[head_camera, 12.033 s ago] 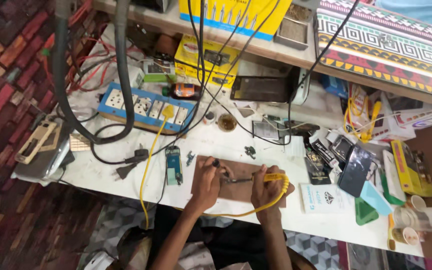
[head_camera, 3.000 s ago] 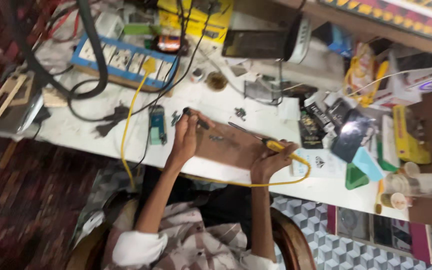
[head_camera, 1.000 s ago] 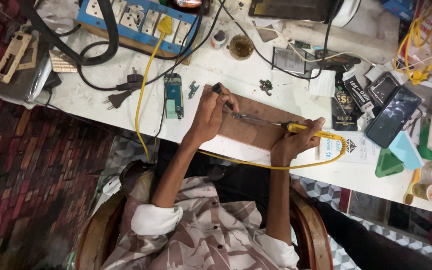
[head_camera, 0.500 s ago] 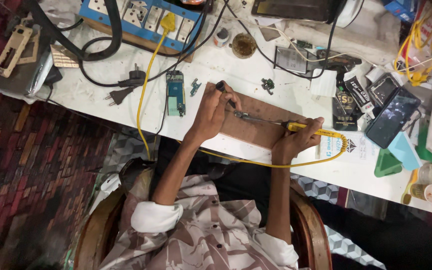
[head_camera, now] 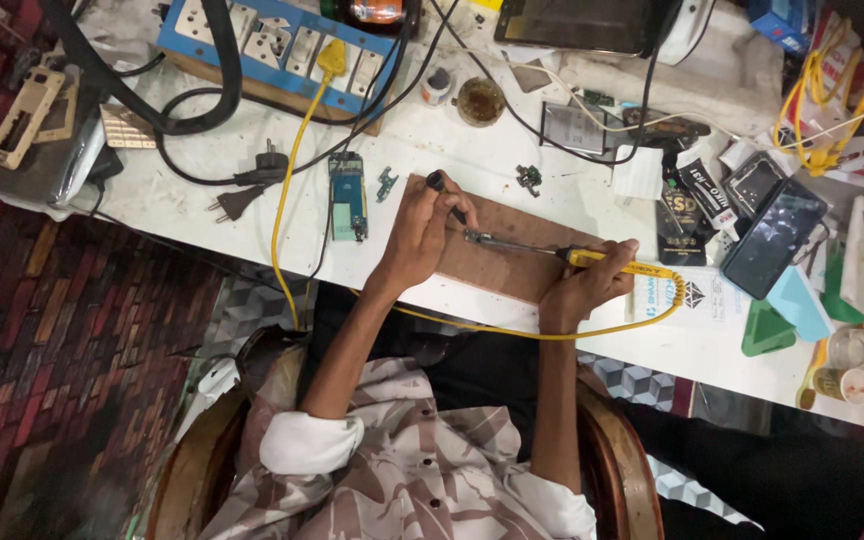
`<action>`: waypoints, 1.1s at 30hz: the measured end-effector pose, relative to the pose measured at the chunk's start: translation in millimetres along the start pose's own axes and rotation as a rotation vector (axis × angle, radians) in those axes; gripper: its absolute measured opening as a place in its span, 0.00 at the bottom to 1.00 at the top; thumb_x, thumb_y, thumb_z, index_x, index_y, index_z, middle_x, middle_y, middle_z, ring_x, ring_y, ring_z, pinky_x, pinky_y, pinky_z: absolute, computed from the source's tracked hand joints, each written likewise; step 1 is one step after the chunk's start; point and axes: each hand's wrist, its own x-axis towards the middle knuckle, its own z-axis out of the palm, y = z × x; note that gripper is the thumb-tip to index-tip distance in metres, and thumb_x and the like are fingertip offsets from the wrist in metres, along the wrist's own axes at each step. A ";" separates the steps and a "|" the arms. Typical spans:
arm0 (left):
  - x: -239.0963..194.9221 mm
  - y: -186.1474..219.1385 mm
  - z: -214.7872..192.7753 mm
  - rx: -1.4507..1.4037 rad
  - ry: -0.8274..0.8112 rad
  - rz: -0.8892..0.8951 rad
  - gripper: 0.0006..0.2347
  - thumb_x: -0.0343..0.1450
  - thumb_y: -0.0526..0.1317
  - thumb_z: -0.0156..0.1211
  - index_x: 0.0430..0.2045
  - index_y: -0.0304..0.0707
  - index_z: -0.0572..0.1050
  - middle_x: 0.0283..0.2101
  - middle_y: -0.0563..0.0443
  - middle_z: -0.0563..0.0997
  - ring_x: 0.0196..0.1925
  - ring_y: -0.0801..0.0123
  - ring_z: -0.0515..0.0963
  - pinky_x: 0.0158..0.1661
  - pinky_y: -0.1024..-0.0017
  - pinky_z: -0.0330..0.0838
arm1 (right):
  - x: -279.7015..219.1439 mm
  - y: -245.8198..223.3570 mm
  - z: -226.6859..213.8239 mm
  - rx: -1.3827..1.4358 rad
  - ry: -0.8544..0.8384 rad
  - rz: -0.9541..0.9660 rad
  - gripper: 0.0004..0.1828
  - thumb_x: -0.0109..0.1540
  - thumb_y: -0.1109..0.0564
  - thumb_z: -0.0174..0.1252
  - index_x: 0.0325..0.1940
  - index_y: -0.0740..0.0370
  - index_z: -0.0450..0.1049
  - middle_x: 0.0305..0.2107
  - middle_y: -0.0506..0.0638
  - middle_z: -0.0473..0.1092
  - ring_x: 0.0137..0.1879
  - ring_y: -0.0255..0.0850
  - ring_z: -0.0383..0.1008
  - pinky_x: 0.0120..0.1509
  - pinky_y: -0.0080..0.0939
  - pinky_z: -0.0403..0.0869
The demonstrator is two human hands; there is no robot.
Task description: The person uses a soldering iron and solder wire to solder small electronic components on a workbench. They hold the components with one hand while applying heat and solder with the other, working on a small circuit board or connector.
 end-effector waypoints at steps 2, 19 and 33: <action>0.2 0.0 -0.3 0.049 0.004 0.024 0.12 0.83 0.38 0.36 0.33 0.31 0.66 0.31 0.46 0.79 0.37 0.63 0.79 0.45 0.65 0.72 | 0.0 4.8 -3.1 0.008 -0.025 -0.001 0.27 0.73 0.38 0.46 0.29 0.59 0.61 0.20 0.44 0.58 0.24 0.31 0.58 0.26 0.31 0.59; -1.9 -11.2 1.0 -0.033 0.047 0.001 0.14 0.83 0.40 0.37 0.32 0.32 0.68 0.30 0.49 0.79 0.34 0.69 0.77 0.41 0.71 0.73 | 4.6 17.3 -9.1 0.064 0.005 0.041 0.20 0.73 0.41 0.49 0.38 0.58 0.61 0.26 0.43 0.61 0.28 0.31 0.63 0.29 0.31 0.62; -5.0 -17.0 5.0 -0.006 0.092 -0.052 0.14 0.83 0.43 0.39 0.34 0.33 0.69 0.29 0.49 0.80 0.33 0.70 0.78 0.39 0.71 0.73 | 5.0 17.4 -4.7 0.108 -0.056 -0.034 0.24 0.75 0.46 0.47 0.27 0.57 0.59 0.20 0.41 0.55 0.24 0.28 0.55 0.25 0.32 0.55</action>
